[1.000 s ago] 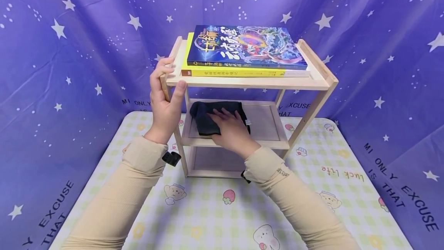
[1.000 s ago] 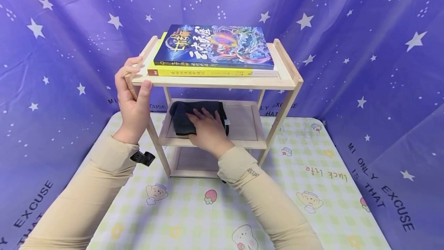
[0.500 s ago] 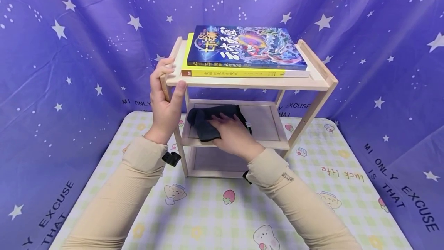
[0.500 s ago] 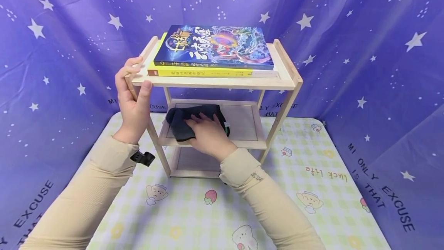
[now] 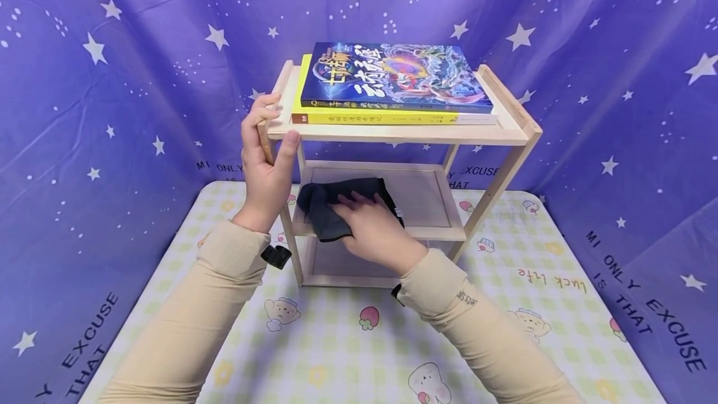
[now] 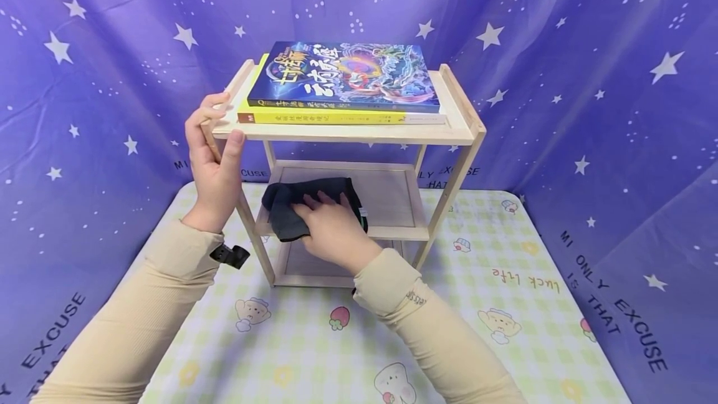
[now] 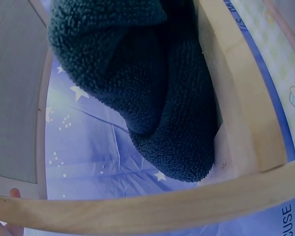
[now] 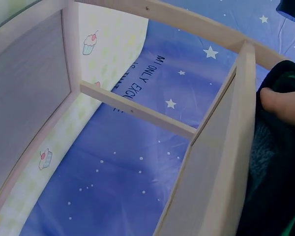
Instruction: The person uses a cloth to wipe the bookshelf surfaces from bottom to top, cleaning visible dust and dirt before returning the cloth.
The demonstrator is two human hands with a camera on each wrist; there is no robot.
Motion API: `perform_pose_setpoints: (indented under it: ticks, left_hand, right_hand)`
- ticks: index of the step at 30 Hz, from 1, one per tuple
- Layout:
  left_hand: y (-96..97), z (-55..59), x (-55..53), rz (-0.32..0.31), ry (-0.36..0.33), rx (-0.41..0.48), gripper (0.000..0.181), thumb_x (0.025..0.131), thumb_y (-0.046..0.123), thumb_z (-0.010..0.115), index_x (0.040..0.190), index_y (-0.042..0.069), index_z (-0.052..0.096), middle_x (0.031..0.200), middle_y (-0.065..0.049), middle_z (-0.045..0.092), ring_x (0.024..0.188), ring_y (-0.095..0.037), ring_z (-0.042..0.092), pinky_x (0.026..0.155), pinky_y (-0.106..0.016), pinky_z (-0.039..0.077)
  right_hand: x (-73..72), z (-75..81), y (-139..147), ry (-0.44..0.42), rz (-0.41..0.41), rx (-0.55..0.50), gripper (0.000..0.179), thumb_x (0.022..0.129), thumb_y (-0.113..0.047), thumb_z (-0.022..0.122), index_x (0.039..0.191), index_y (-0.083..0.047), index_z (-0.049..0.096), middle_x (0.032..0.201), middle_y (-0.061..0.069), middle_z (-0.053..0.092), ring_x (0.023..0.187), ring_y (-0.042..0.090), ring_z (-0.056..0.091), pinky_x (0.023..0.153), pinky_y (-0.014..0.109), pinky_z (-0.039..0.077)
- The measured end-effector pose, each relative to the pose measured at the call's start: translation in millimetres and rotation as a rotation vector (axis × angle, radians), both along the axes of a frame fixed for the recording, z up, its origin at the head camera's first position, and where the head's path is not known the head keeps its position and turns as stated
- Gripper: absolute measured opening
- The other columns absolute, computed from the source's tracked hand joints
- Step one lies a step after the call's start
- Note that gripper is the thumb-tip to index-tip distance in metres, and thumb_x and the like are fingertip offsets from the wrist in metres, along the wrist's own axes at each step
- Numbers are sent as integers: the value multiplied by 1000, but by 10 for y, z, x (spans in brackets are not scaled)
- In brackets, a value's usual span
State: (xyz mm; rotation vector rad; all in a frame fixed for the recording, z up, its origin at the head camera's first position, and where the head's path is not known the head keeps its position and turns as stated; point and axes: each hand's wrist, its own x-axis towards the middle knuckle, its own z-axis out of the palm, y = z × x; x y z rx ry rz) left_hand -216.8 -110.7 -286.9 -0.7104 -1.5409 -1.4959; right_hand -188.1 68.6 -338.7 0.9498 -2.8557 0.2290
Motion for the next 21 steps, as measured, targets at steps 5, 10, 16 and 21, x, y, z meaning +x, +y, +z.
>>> perform_pose_setpoints:
  ticks: [5, 10, 16, 21]
  left_hand:
    - [1, -4, 3, 3, -10, -5, 63, 95, 52, 58, 115, -6, 41, 143, -20, 45, 143, -20, 36, 114, -38, 37]
    - [0, -4, 2, -3, -7, -1, 64, 95, 52, 58, 115, -6, 40, 143, -20, 44, 142, -21, 37, 114, -38, 38]
    - [3, 4, -2, -16, -2, 4, 65, 95, 52, 58, 116, -7, 40, 143, -21, 44, 142, -21, 36, 113, -39, 38]
    - [4, 2, 3, -17, -10, 7, 66, 95, 52, 58, 117, -7, 39, 144, -21, 43, 143, -21, 35, 113, -38, 39]
  right_hand:
    - [40, -55, -1, 46, 0, -8, 52, 86, -25, 69, 137, -17, 59, 143, 10, 57, 135, 36, 50, 108, 64, 36]
    - [82, -158, 6, 140, 16, -25, 58, 82, -25, 71, 138, -17, 58, 142, 10, 58, 134, 34, 52, 109, 62, 37]
    - [97, -256, 8, 256, 18, -50, 60, 79, -26, 73, 137, -19, 60, 140, 7, 60, 132, 29, 54, 110, 58, 38]
    - [92, -271, 14, 265, 19, -60, 60, 78, -25, 73, 136, -20, 60, 140, 7, 60, 132, 29, 54, 110, 58, 38]
